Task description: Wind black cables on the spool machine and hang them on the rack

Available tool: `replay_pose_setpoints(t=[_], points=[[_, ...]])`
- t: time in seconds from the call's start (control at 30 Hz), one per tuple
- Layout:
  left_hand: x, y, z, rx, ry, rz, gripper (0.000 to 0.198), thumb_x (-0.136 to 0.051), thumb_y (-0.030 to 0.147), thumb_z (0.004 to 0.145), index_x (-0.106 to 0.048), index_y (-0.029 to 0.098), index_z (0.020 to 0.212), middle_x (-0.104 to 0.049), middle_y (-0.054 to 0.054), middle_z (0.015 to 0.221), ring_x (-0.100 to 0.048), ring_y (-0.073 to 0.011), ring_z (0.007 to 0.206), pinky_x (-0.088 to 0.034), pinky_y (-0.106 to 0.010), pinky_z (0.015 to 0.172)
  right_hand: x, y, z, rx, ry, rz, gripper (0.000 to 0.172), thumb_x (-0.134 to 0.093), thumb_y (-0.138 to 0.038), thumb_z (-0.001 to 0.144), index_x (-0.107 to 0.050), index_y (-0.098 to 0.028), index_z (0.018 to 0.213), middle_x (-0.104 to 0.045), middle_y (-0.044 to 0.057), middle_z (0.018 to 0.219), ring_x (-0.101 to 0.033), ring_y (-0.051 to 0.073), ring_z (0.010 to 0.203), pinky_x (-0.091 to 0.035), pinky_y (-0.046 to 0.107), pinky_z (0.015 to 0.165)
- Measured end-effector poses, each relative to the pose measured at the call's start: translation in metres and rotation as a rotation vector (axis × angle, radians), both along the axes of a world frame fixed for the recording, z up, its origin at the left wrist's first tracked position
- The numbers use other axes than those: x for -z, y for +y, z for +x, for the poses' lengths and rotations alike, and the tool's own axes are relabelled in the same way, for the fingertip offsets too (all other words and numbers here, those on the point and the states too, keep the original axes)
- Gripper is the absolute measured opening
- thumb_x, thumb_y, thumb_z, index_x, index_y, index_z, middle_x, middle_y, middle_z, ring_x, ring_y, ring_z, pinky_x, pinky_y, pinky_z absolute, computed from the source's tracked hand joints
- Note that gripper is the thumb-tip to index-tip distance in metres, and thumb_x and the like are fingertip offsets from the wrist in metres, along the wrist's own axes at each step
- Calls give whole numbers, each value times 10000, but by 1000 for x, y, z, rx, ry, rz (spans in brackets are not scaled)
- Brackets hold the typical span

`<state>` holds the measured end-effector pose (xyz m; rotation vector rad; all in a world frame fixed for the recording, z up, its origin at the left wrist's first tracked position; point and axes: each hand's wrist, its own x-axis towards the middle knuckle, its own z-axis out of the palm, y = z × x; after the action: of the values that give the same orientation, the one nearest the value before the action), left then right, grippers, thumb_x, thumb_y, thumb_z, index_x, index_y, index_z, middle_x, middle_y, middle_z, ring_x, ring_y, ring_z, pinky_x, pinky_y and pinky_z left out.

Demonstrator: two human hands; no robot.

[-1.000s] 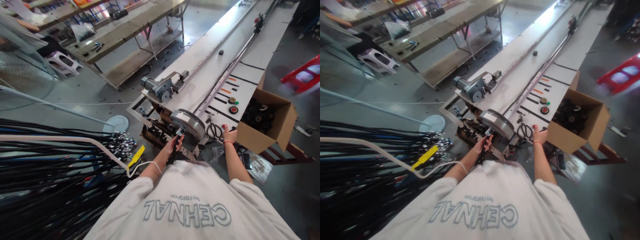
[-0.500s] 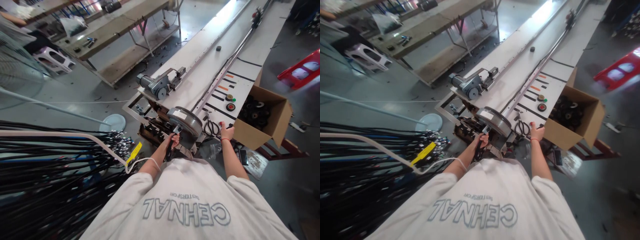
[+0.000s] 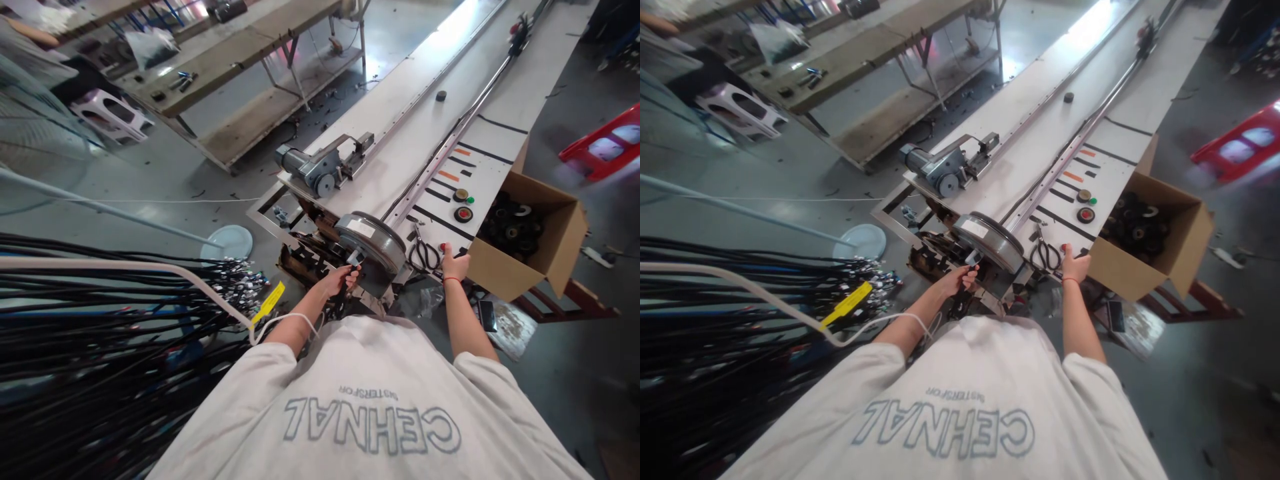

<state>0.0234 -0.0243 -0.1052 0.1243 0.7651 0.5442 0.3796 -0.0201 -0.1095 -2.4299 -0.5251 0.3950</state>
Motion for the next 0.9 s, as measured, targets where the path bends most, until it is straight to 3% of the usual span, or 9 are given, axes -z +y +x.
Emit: replay_pose_setpoints(t=[0.1,0.17,0.23,0.37,0.53,0.67,0.77,0.9], points=[[7,-5,-9,116,-19,-23,162,-569,262,884,-610,113,837,-389,65,547,-339,-29,402,-314,-123,404,1,0,1,-3,-8,-11,627,-612,-637,752,-499,-123,1093,-578,241,1170,-549,368,1119,-405,463,987],[11,-8,-14,232,-29,-23,294,-546,350,899,-600,119,725,-309,81,465,-298,-47,377,-349,-163,418,1,0,1,-12,-11,-19,642,-602,-642,759,-494,-115,1108,-575,246,1176,-547,370,1123,-402,466,990],[13,-10,-18,267,-36,0,375,-546,386,900,-562,136,622,-237,89,417,-267,-56,369,-370,-190,438,2,1,2,-19,-17,-23,649,-593,-644,766,-491,-111,1120,-571,249,1184,-539,372,1135,-398,469,994],[6,-13,-18,208,-71,45,344,-593,339,889,-539,144,610,-263,82,453,-309,-59,411,-430,-212,533,2,1,3,-18,-26,-25,654,-597,-640,766,-493,-103,1125,-570,253,1185,-540,377,1134,-401,478,989],[-5,-28,-4,88,-119,82,191,-708,234,800,-553,143,737,-370,70,576,-404,-59,494,-470,-231,631,0,1,3,-22,-28,-41,646,-597,-619,782,-491,-90,1137,-570,260,1197,-541,378,1141,-404,475,991],[-10,-41,9,3,3,159,316,-796,108,667,-485,158,690,-457,63,637,-468,-52,550,-433,-193,597,-1,1,3,-24,-27,-45,650,-592,-619,787,-483,-92,1152,-566,260,1205,-534,380,1155,-397,480,1000],[-15,-44,6,-38,68,103,243,-777,150,709,-541,151,763,-544,29,702,-537,-73,615,-448,-198,604,0,2,4,-26,-26,-50,648,-593,-618,787,-483,-92,1150,-564,262,1207,-534,379,1157,-398,472,999],[-20,-41,-8,-51,-90,-90,204,-643,307,855,-603,113,906,-555,4,705,-520,-66,552,-446,-193,527,2,2,5,-22,-20,-53,682,-612,-647,757,-484,-99,1142,-570,263,1197,-541,381,1147,-411,469,981]])
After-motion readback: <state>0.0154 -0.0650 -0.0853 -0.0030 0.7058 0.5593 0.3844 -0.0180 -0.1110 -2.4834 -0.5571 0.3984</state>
